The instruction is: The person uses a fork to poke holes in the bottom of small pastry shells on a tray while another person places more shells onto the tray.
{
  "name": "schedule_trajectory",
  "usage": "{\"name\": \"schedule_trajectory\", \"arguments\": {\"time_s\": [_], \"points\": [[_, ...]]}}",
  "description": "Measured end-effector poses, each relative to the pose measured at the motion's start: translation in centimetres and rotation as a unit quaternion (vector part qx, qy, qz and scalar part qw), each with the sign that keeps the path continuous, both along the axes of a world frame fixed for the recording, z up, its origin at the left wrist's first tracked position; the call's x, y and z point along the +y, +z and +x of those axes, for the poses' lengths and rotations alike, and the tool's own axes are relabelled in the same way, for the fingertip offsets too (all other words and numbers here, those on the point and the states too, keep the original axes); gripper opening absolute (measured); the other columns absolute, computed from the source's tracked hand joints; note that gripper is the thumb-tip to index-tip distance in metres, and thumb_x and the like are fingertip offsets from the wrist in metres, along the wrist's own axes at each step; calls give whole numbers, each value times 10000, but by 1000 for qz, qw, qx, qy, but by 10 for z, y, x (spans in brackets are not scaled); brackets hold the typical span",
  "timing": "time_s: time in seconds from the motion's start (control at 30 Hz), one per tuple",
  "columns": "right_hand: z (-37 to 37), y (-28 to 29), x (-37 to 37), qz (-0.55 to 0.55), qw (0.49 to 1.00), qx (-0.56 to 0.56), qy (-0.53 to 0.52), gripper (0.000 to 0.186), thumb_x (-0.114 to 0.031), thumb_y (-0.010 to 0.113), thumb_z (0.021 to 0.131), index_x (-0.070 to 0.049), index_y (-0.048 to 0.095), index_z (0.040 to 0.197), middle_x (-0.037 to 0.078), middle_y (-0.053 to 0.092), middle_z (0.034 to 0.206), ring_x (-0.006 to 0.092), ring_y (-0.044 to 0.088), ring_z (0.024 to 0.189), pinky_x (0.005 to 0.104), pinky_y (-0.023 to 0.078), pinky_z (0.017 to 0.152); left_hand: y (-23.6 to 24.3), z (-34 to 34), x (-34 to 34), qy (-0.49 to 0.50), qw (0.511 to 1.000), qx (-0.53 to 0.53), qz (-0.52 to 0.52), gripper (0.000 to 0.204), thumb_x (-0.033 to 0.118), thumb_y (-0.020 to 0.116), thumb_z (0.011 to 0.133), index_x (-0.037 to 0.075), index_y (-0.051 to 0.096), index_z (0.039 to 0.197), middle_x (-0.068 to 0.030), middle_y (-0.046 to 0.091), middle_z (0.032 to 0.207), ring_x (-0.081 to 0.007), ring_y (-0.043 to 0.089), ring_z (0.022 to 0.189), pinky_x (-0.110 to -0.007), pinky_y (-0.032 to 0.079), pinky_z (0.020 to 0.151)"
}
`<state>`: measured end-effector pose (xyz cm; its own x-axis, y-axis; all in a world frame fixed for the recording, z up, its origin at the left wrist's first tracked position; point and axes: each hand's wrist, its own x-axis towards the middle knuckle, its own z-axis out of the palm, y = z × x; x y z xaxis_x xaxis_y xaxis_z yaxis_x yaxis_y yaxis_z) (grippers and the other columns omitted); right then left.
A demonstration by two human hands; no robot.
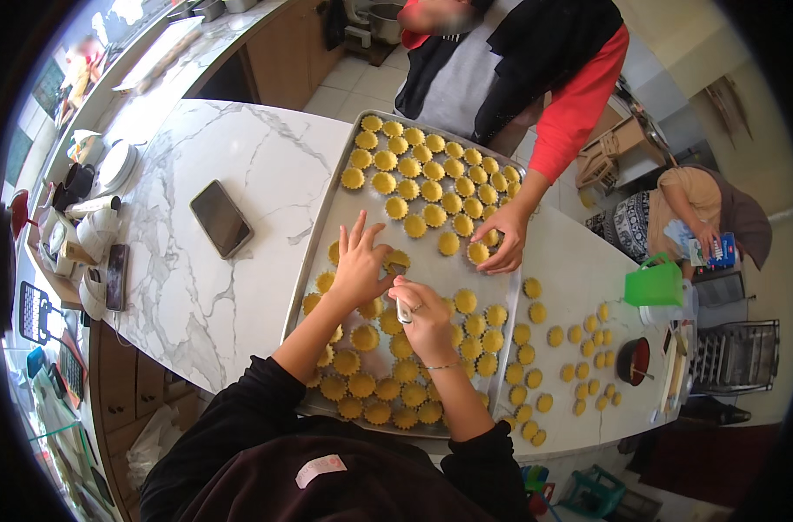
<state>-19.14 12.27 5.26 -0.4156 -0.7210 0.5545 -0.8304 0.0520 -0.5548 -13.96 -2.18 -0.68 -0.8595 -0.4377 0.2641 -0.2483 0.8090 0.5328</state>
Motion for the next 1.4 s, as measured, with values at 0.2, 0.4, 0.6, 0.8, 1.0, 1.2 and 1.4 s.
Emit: {"name": "schedule_trajectory", "arguments": {"time_s": [0.2, 0.4, 0.6, 0.8, 1.0, 1.2, 1.4], "points": [[2, 4, 6, -51, 998, -33, -25, 174, 76, 656, 784, -14, 609, 925, 129, 662, 895, 253, 671, 902, 313, 551, 753, 6, 0, -2, 0, 1000, -6, 12, 352, 250, 766, 632, 47, 642, 891, -138, 399, 1335, -389, 132, 1395, -664, 128, 1066], [0, 18, 27, -170, 972, -136, -86, 164, 110, 629, 804, 24, 600, 941, 162, 660, 958, 247, 659, 930, 311, 553, 777, 5, 4, -3, 5, 999, -42, 6, 405, 284, 761, 647, 97, 652, 989, -113, 395, 1338, -383, 126, 1395, -648, 133, 1076], [-2, 21, 54, -173, 966, -130, -140, 168, 111, 623, 810, 26, 601, 953, 176, 655, 982, 234, 654, 924, 291, 557, 773, 17, 7, 0, -31, 998, -44, 13, 413, 309, 753, 646, 65, 645, 961, -139, 392, 1336, -396, 134, 1391, -668, 135, 1063], [1, 16, 57, -186, 958, -161, -148, 174, 107, 624, 811, 27, 602, 964, 168, 649, 991, 235, 649, 931, 294, 562, 776, 13, -20, -11, 21, 999, 46, -10, 474, 330, 742, 667, 71, 634, 1049, -146, 395, 1329, -397, 149, 1385, -664, 150, 1058], [-1, 15, 60, -198, 954, -155, -165, 187, 106, 629, 807, 28, 602, 975, 169, 642, 982, 252, 648, 938, 322, 564, 800, 16, -67, 2, -77, 995, 52, -48, 456, 346, 744, 676, 73, 646, 1028, -160, 394, 1336, -392, 132, 1391, -636, 107, 1084], [0, 15, 75, -203, 948, -166, -180, 168, 110, 622, 809, 25, 600, 953, 166, 637, 987, 261, 647, 952, 330, 564, 809, 4, -94, 20, -100, 990, -28, -91, 509, 391, 766, 651, 59, 633, 1013, -153, 378, 1362, -387, 97, 1401, -623, 77, 1095], [1, 18, 84, -180, 944, -172, -216, 135, 122, 599, 822, 45, 582, 931, 160, 635, 958, 242, 646, 926, 319, 560, 810, 0, -101, 22, -85, 992, -29, -87, 516, 368, 779, 626, 53, 628, 1006, -148, 382, 1357, -390, 102, 1400, -633, 76, 1089]]}}
